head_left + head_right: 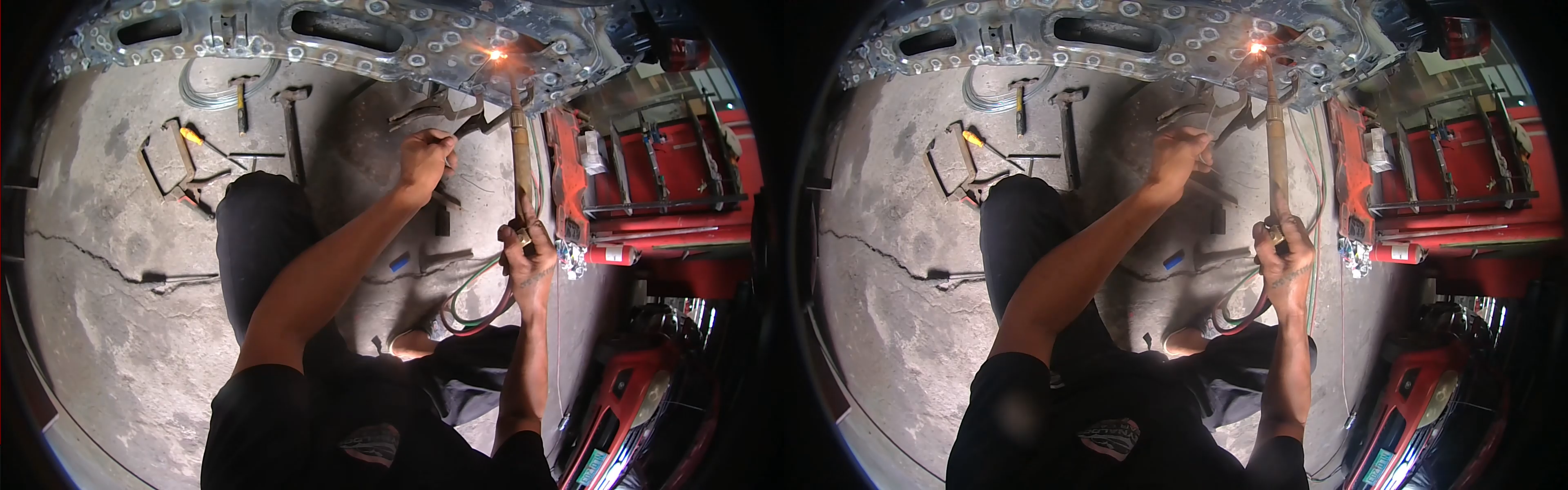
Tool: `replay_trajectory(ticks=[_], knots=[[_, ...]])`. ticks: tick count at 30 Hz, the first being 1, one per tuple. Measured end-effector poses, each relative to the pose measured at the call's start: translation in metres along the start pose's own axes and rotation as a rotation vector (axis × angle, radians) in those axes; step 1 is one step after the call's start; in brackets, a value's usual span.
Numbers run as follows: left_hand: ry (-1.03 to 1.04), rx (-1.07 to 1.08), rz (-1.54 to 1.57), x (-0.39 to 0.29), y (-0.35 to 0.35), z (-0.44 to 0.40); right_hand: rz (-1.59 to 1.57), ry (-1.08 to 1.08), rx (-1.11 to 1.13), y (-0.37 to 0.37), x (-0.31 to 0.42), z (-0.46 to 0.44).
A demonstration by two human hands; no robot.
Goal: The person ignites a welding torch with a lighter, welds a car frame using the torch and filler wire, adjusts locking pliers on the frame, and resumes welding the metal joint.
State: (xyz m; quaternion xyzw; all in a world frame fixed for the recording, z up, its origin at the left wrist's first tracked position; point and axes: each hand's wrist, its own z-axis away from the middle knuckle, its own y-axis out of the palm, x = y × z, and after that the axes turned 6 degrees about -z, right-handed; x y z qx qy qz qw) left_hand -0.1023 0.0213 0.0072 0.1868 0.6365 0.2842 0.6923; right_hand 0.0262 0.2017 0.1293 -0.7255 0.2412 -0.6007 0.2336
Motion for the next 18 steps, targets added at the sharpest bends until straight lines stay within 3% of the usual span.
replay_trajectory(ticks=[18], knots=[[0.003,0.003,0.011,0.0038,-0.0004,0.0005,-0.12,0.008,0.017,0.0008,-0.0005,-0.001]])
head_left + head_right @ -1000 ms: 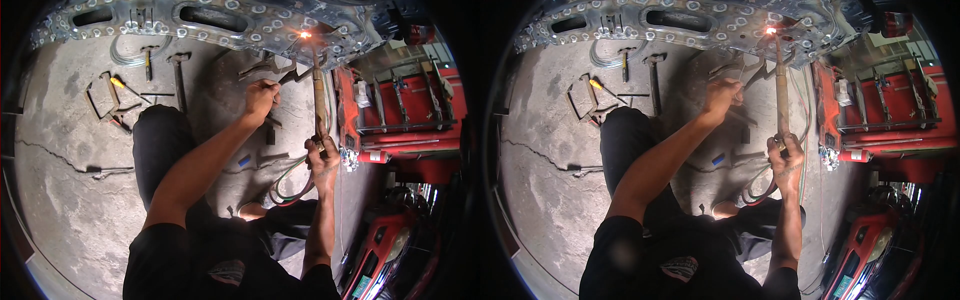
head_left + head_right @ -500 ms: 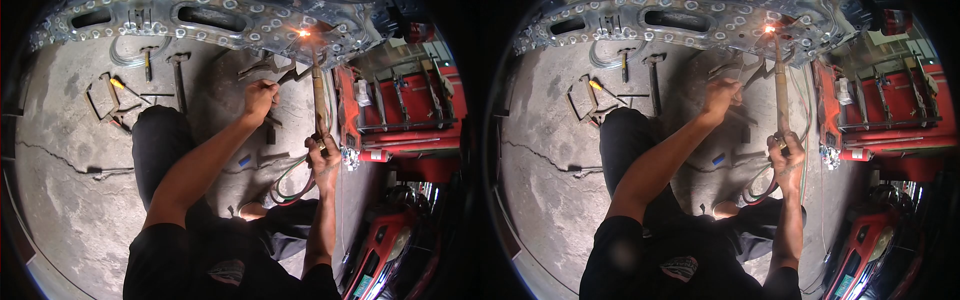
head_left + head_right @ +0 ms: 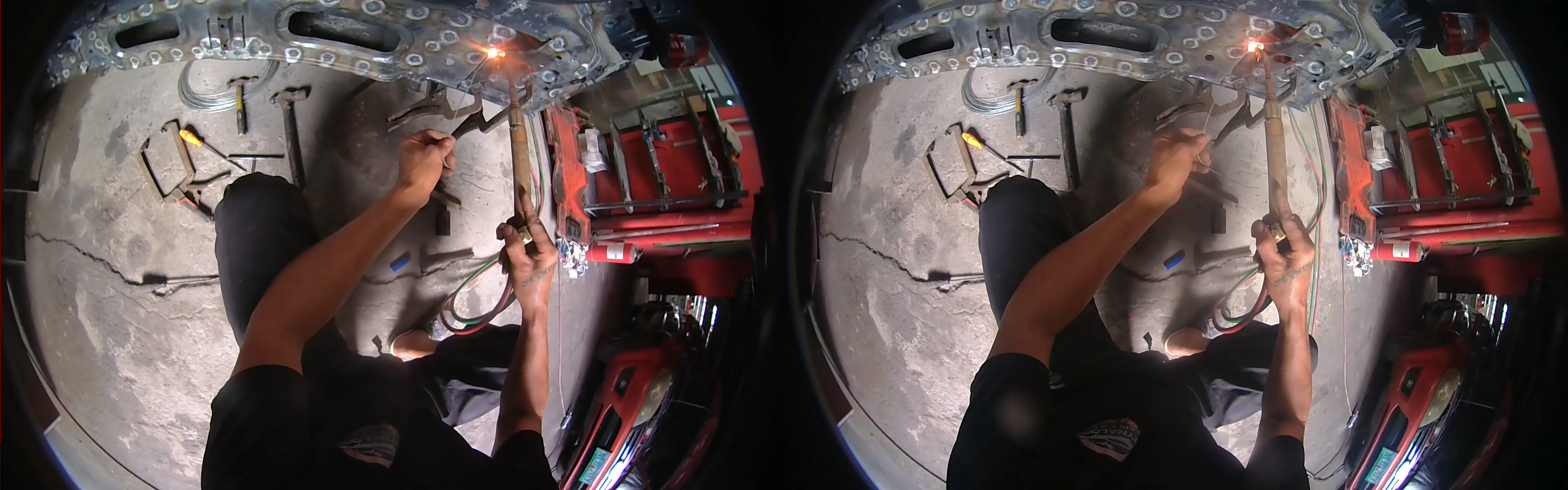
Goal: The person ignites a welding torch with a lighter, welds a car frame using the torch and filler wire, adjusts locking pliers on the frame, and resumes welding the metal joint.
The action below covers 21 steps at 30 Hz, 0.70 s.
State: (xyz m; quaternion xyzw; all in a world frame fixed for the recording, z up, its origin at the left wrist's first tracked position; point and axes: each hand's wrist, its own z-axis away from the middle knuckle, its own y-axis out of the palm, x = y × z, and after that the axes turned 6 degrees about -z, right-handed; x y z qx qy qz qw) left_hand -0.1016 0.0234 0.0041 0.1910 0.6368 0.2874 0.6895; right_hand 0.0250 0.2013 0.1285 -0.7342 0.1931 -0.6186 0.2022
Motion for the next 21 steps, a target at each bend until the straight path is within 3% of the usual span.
replay_trajectory(ticks=[10,21], knots=[[-0.007,-0.006,0.005,-0.0028,-0.0005,-0.0008,0.147,-0.127,-0.003,-0.0037,-0.0094,0.0011],[-0.009,-0.008,-0.005,-0.0015,0.0009,-0.0027,0.141,-0.088,0.001,-0.0042,-0.0072,-0.0002]])
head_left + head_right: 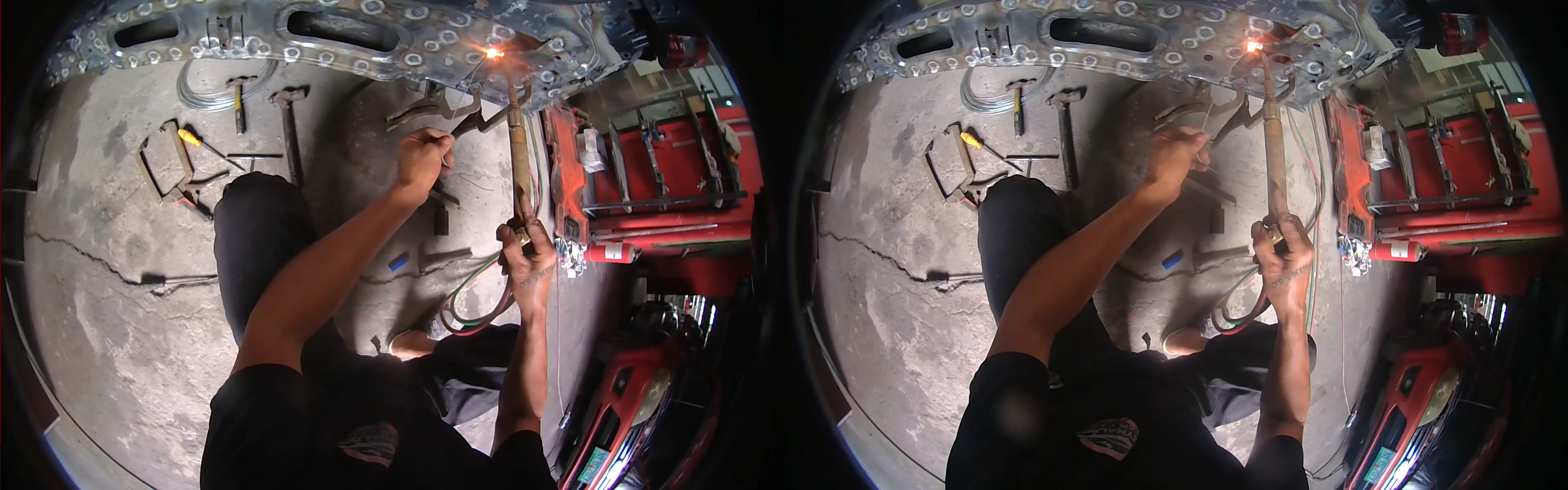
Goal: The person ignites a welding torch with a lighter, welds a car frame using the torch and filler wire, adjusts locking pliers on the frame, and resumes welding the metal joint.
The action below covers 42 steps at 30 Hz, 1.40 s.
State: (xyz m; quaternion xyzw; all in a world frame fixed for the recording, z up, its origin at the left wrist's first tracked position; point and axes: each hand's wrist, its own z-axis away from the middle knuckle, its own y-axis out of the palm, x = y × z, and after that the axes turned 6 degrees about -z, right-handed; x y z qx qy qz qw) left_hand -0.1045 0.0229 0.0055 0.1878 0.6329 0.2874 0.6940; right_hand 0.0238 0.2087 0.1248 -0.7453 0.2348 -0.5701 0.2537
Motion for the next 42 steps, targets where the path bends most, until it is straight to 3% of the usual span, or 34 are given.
replay_trajectory(ticks=[7,28,42], knots=[[-0.002,0.001,-0.003,-0.003,0.001,0.002,0.056,-0.067,-0.01,0.003,-0.004,0.0],[-0.023,0.015,-0.013,-0.004,0.0,0.002,-0.007,0.054,0.006,0.002,0.007,0.001],[-0.016,0.026,0.005,-0.003,0.001,0.002,0.017,0.025,-0.007,0.001,0.008,0.001]])
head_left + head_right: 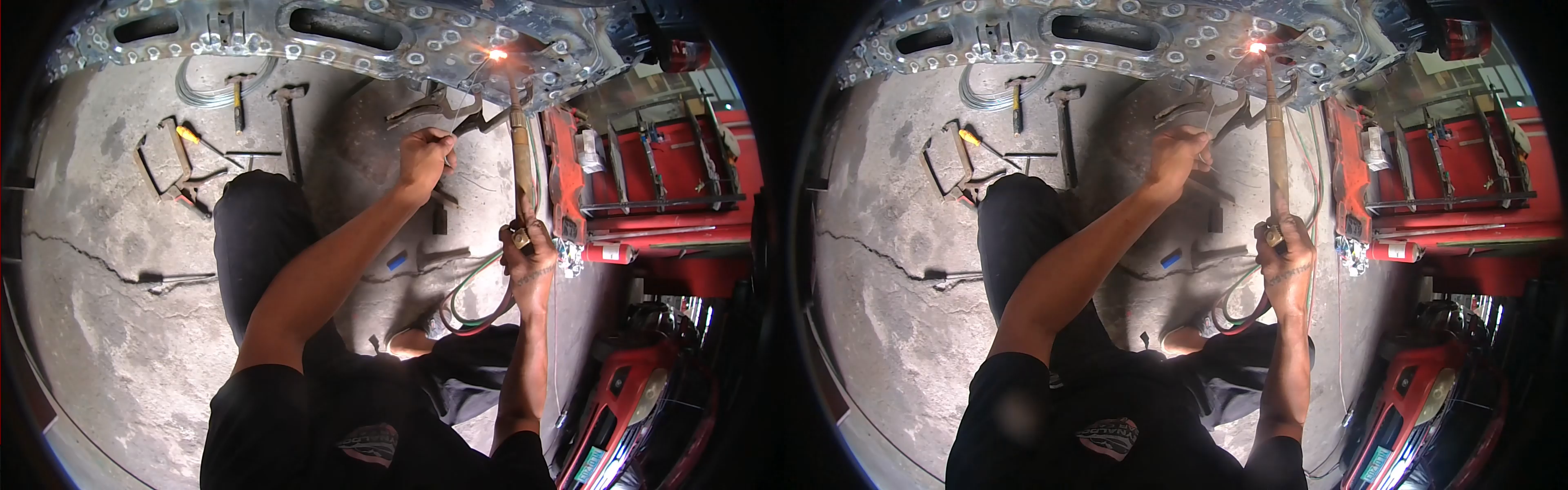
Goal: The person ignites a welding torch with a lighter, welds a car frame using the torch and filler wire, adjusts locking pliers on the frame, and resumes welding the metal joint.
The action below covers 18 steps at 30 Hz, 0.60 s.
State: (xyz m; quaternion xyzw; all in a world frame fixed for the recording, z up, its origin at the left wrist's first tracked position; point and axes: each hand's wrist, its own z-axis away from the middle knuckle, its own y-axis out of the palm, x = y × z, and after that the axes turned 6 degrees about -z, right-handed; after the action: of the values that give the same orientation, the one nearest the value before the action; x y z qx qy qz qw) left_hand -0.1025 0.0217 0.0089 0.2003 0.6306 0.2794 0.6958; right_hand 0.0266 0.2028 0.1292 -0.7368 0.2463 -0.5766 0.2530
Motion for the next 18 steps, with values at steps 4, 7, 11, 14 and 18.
replay_trajectory(ticks=[4,7,11,14,18], knots=[[-0.005,-0.001,-0.005,-0.0024,-0.0005,0.0009,0.011,0.003,-0.006,0.0006,0.0006,0.0001],[-0.005,-0.003,-0.001,-0.0018,-0.0004,0.0008,0.022,-0.004,-0.001,0.0004,0.002,-0.0002],[0.013,-0.037,0.048,-0.0037,0.0046,0.0027,0.012,-0.036,-0.008,0.0008,-0.0054,-0.0005],[0.01,-0.011,0.024,-0.002,0.0017,0.0017,0.028,-0.058,-0.003,-0.0002,-0.0078,-0.002],[0.004,0.011,-0.003,-0.0003,-0.0005,0.0003,0.045,-0.056,-0.001,-0.0007,-0.0072,-0.002]])
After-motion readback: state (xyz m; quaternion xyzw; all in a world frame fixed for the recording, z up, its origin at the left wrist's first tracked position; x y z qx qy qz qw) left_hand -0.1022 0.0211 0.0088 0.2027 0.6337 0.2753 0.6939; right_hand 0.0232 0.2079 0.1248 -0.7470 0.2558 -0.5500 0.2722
